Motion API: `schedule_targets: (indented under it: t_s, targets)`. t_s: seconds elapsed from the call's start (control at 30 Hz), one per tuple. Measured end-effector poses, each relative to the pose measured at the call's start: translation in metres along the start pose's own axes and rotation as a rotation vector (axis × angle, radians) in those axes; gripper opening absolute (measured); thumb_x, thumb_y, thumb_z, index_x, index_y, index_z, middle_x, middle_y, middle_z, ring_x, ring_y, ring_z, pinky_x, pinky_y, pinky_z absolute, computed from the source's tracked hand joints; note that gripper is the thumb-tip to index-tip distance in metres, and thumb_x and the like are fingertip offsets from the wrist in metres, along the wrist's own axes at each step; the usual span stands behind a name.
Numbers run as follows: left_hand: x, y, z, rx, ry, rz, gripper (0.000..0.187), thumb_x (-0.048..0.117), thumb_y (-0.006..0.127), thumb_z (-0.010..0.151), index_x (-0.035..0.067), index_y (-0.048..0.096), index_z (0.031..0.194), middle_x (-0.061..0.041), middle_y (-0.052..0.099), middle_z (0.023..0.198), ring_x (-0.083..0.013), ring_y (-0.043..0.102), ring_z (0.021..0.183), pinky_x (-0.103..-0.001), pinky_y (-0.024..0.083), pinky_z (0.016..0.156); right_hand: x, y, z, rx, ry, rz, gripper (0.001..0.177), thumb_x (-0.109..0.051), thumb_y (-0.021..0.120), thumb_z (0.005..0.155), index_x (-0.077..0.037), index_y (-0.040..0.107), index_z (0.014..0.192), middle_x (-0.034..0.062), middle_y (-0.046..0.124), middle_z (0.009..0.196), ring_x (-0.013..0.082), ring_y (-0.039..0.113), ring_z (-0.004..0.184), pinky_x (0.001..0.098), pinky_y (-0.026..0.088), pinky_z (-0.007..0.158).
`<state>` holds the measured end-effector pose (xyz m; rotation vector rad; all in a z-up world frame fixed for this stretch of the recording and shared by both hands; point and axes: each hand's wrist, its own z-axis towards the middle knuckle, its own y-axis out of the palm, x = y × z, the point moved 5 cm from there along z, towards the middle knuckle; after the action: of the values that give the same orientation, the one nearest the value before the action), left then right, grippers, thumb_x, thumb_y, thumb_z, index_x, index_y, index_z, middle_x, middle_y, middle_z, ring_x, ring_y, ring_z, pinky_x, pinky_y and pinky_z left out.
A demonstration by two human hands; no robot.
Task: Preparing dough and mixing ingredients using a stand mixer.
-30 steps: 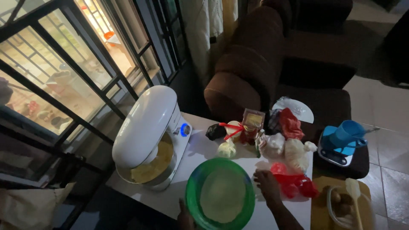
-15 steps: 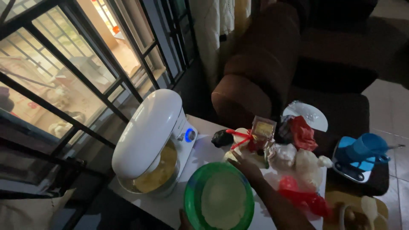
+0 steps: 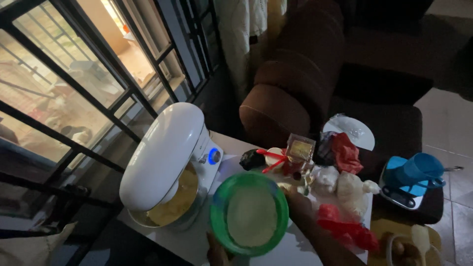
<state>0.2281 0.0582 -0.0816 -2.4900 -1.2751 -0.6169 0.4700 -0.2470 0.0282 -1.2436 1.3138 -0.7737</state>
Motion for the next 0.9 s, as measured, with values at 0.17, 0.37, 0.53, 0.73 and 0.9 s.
schedule_targets:
  t_s: [0.17,0.37,0.53,0.73,0.9]
  targets:
    - [0.074,0.093,-0.075,0.011,-0.034,-0.043,0.075,0.065,0.030,0.108,0.006,0.057,0.145,-0.026,0.054,0.138,-0.0452,0.054,0.121,-0.056,0.045,0.098,0.021,-0.005,-0.010,0.079,0.092,0.129,0.031,-0.034,0.050,0.104,-0.013,0.072,0.102,0.0161,0.074,0.093,0.0365,0.074,0.080,0.0503,0.059,0.070]
    - [0.070,0.104,-0.073,-0.025,0.097,-0.135,0.072,0.062,0.035,0.109,0.002,0.060,0.141,-0.018,0.065,0.126,-0.0343,0.064,0.108,-0.049,0.050,0.087,-0.004,-0.047,-0.041,0.120,-0.065,-0.128,0.024,-0.030,0.063,0.088,-0.009,0.068,0.099,0.0160,0.068,0.093,0.0373,0.068,0.089,0.0547,0.054,0.080]
    - [0.060,0.113,-0.069,-0.148,0.157,-0.289,0.069,0.060,0.040,0.106,0.005,0.052,0.145,-0.015,0.060,0.132,-0.0330,0.061,0.113,-0.048,0.050,0.092,0.013,0.003,-0.046,0.051,0.023,0.031,0.022,-0.022,0.061,0.092,-0.006,0.062,0.107,0.0183,0.066,0.100,0.0390,0.065,0.097,0.0533,0.053,0.084]
    - [-0.034,0.097,-0.003,-0.406,0.342,-0.047,0.055,0.038,0.058,0.097,0.003,0.053,0.140,-0.015,0.061,0.125,-0.0330,0.062,0.112,-0.047,0.049,0.093,0.020,0.001,-0.081,0.224,-0.013,0.416,0.028,-0.012,0.066,0.084,-0.002,0.063,0.110,0.0215,0.063,0.105,0.0428,0.063,0.099,0.0522,0.052,0.086]
    - [-0.070,0.147,-0.041,-0.633,0.509,0.269,0.049,0.017,0.073,0.090,-0.002,0.057,0.132,-0.018,0.064,0.117,-0.0334,0.064,0.110,-0.046,0.048,0.093,0.020,-0.022,-0.118,0.245,-0.158,0.599,0.028,-0.005,0.068,0.079,-0.004,0.070,0.107,0.0175,0.067,0.105,0.0374,0.065,0.099,0.0469,0.053,0.086]
